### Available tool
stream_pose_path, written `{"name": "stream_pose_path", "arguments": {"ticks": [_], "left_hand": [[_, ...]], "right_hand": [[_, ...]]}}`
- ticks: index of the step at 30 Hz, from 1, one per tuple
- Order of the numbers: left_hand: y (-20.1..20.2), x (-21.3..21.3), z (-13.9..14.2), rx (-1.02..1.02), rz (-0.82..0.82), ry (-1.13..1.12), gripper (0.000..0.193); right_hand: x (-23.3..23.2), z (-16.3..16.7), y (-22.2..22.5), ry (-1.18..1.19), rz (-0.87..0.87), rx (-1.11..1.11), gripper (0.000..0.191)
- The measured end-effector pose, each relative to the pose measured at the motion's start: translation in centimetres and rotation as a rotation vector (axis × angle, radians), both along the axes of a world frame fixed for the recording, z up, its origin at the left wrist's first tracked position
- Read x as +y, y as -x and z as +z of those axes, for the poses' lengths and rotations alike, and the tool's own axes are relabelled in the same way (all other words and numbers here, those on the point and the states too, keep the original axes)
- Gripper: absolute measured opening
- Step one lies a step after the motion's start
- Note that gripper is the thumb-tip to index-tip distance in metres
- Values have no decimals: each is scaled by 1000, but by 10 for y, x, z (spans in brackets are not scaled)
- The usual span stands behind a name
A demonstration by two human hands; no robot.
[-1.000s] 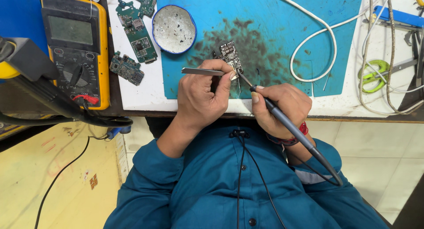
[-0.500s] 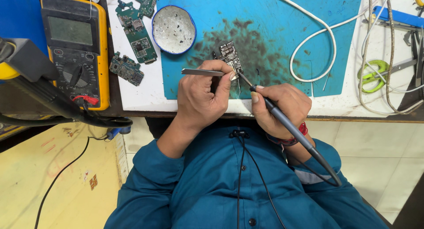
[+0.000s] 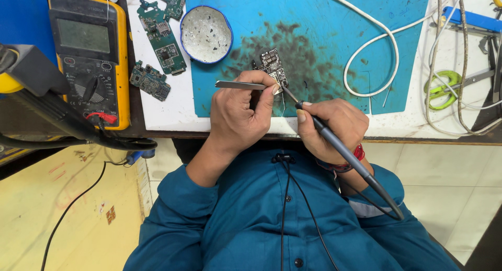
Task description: The person solders a small circuit board on a workbench, holding the board steady with a metal tool in one hand while applying a soldering iron to its components with the other. They reposition the board and continue soldering different points, with other boards, a multimeter, and a solder wire spool on the bench.
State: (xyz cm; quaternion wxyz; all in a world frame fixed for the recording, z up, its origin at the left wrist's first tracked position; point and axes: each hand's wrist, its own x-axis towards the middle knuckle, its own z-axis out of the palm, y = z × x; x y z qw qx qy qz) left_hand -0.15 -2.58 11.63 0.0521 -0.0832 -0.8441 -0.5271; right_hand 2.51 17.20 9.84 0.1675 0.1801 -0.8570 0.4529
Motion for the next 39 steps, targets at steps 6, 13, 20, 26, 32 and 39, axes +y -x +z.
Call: {"name": "stream_pose_path", "arguments": {"ticks": [6,13,20,26,32,39], "left_hand": [[0,0,0,14,6,2,9],[0,0,0,14,5,1,9],[-1,0,-1,0,3,-2,9],[-1,0,0,17,6,1,9],[-1,0,-1,13,10,8,10],[0,1,0,11,3,15,10]], "right_hand": [[0,0,1,5,10,4,14],[0,0,1,10,14,5,14],[1,1,0,2,20,0,14],[0,1,1,8,18,-2,14],[0,1,1,10,24,-2,15],[1,2,2,5,27,0,15]]}}
